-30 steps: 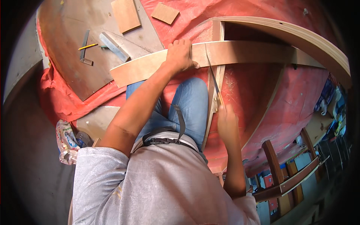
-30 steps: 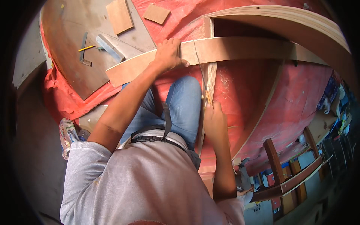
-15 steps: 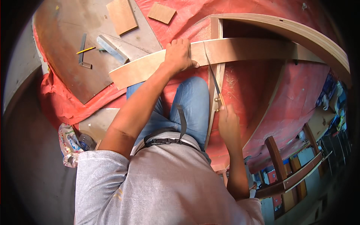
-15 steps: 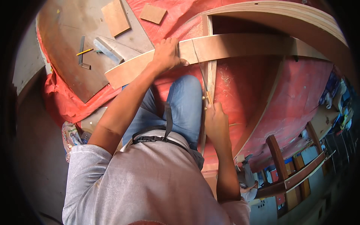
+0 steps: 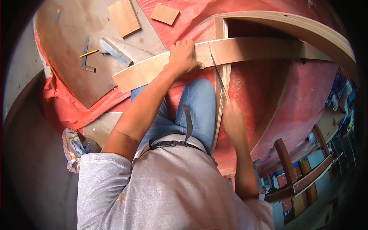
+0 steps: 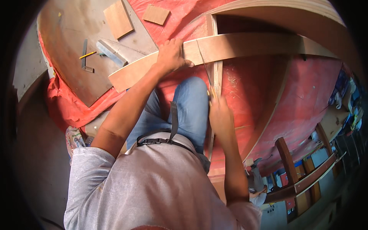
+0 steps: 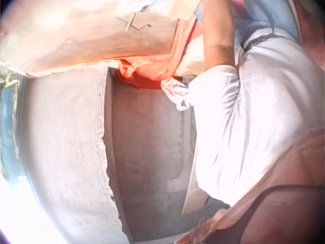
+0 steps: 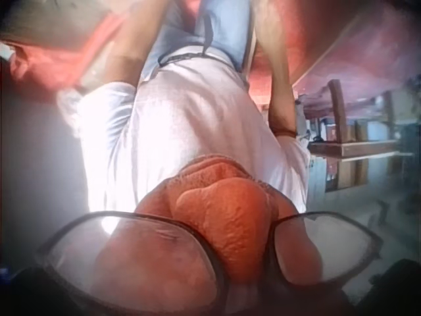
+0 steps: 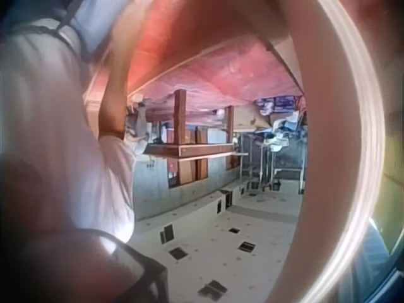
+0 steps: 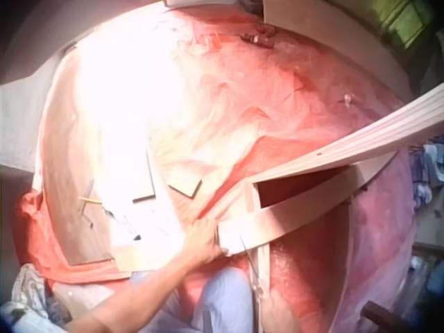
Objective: The person cuts wooden boards with a handsaw, measures and marks them using a ruler and pencil, and fits the wooden pieces into a furniture frame.
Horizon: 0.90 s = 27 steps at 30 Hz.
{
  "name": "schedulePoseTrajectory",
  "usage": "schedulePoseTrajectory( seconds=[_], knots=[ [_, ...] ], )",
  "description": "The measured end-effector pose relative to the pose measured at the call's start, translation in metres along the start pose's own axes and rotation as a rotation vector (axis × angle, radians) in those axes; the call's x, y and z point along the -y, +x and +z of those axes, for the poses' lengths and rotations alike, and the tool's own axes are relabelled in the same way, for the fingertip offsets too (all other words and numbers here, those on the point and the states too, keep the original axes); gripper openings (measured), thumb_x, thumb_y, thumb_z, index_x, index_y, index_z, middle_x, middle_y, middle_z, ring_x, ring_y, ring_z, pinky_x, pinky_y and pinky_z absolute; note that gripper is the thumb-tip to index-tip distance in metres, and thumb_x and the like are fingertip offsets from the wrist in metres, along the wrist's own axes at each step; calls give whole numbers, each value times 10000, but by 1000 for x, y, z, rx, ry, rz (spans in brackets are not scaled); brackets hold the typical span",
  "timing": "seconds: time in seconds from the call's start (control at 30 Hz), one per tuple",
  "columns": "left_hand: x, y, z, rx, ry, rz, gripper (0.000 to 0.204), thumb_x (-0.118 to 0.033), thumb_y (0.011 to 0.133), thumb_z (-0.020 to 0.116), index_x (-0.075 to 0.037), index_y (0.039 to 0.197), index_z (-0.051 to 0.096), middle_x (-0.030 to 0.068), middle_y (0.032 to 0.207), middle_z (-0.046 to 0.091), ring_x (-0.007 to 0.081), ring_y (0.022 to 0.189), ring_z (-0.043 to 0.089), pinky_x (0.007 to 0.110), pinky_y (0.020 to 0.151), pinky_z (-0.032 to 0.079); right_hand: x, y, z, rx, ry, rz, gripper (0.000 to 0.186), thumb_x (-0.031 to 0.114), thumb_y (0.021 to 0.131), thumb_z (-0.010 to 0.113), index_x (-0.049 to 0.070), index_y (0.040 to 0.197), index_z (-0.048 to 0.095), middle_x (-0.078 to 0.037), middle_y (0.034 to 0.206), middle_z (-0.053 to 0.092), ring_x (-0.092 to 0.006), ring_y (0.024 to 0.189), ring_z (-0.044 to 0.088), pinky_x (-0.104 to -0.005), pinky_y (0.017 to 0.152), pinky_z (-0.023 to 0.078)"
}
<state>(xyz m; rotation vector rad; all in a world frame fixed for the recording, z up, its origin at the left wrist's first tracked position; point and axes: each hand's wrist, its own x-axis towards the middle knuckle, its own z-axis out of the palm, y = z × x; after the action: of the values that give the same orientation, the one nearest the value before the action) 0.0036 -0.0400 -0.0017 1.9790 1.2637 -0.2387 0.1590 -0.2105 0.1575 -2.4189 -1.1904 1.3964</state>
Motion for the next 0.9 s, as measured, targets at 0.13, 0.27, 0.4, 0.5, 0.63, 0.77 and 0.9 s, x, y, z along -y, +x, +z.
schedulePoseTrajectory(
  seconds=[0.13, 0.27, 0.4, 0.5, 0.63, 0.77, 0.9],
  knots=[
    [-1, -1, -4, -8, 11, -10, 891, -525, 548, 970, -26, 1186, 599, 171, 1212, 651, 360, 1183, 582, 476, 991, 454, -16, 100, 51, -68, 106, 3, 283, 212, 1072, 472, -16, 1175, 604, -299, 967, 672, -513, 882, 670, -596, 743, 525],
    [-3, 0, -10, 27, -19, -21, 883, -513, 549, 974, -23, 1181, 600, 175, 1213, 651, 360, 1186, 582, 476, 996, 453, -18, 60, 29, -172, -149, -298, 343, 263, 1096, 417, -22, 999, 582, -331, 874, 637, -538, 835, 636, -600, 709, 458],
    [-2, 0, -5, -9, -18, -18, 876, -502, 549, 977, -22, 1178, 601, 180, 1210, 653, 360, 1183, 586, 477, 1003, 454, 4, -18, -12, 23, -84, 63, 257, 212, 1079, 459, -10, 1019, 575, -311, 894, 618, -513, 809, 644, -584, 684, 489],
    [-2, 0, -3, -6, -22, -4, 871, -497, 551, 978, -27, 1180, 602, 176, 1212, 653, 362, 1183, 585, 476, 1009, 451, 3, 26, 12, -79, -157, -269, 248, 221, 1068, 504, -17, 1063, 572, -317, 840, 642, -523, 797, 659, -591, 684, 501],
    [-4, 0, -8, 15, 9, -24, 871, -504, 552, 975, -33, 1183, 603, 168, 1216, 652, 363, 1193, 579, 477, 1010, 447, -23, 95, 52, -102, 96, 32, 282, 254, 1066, 503, -21, 1073, 567, -346, 858, 661, -556, 833, 647, -597, 702, 502],
    [-4, 1, -9, 15, -13, -21, 881, -513, 552, 971, -34, 1190, 599, 171, 1222, 647, 363, 1200, 577, 481, 1010, 448, -24, 14, 12, -51, -34, -28, 270, 245, 1066, 500, -16, 1066, 567, -358, 897, 656, -567, 864, 635, -625, 727, 493],
    [-1, 2, -2, 5, -1, -33, 880, -512, 554, 971, -36, 1193, 597, 171, 1224, 645, 361, 1201, 575, 479, 1007, 446, -14, -19, 1, 51, 43, 271, 272, 225, 1086, 470, -3, 958, 543, -303, 817, 617, -494, 784, 629, -546, 673, 457]
  ],
)
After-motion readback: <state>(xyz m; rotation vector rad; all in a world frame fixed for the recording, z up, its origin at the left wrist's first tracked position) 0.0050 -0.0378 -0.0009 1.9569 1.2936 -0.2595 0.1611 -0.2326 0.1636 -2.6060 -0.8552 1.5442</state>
